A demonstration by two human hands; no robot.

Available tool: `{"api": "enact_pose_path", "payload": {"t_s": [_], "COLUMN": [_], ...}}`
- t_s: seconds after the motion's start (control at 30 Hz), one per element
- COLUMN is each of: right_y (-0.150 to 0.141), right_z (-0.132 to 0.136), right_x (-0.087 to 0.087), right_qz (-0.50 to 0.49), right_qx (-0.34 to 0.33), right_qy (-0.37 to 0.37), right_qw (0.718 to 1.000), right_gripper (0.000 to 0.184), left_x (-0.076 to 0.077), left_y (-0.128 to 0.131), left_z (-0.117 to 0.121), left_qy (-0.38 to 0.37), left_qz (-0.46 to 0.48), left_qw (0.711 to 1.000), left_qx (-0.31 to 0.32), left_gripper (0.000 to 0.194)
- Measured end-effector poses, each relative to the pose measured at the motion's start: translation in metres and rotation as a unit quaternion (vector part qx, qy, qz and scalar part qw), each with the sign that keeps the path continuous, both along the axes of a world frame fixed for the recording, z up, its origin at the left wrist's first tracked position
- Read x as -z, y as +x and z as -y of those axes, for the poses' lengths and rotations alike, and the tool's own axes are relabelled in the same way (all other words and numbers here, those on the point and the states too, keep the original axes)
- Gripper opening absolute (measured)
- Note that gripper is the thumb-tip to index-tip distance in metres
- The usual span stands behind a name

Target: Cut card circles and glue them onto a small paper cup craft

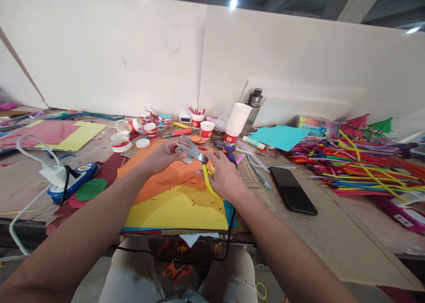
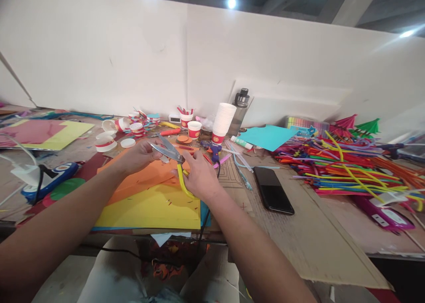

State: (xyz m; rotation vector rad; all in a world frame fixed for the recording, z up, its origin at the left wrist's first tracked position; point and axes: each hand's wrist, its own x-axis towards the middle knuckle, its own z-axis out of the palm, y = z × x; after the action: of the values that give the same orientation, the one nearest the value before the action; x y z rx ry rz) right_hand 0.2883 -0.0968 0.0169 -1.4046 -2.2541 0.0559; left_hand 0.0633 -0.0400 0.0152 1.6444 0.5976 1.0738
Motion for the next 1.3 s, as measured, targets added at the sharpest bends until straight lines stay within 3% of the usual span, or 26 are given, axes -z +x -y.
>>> {"api": "enact_pose_path", "payload": {"t_s": [0.63,0.8,1.03,1.3], "right_y": [-0.002,0.001,0.002,-0.006], "right_z": [0.003,-0.005,-0.016,-0.015], "right_x": [-0.005,0.001,0.006,0.009], "right_qz": [0.022,-0.092,-0.299,-0.328], "right_qx": [0.014,-0.02,-0.067,-0.055], "right_qy": [-0.019,-0.032,-0.035,-0.051], "right_qw": [0.999,0.995,0.951,0.942], "right_gripper": [0.052,0.048,0.044,0.059], "left_x": [-0.002,-0.001,0.001,0.002], "left_y": [-0.004,-0.005,0.002,0.022], "left_z": [0.0,0.001,0.005,0.016], "left_qy": [0.026,-0.009,-0.035,-0.055], "left_qz": [-0.043,-0.047,-0.047,-0.095], "left_qw": [0.999,0.999,0.998,0.992], "left_qx": [-0.013,-0.009,-0.034,-0.059], "left_gripper": [0.028,0.037,0.036,0.039]}}
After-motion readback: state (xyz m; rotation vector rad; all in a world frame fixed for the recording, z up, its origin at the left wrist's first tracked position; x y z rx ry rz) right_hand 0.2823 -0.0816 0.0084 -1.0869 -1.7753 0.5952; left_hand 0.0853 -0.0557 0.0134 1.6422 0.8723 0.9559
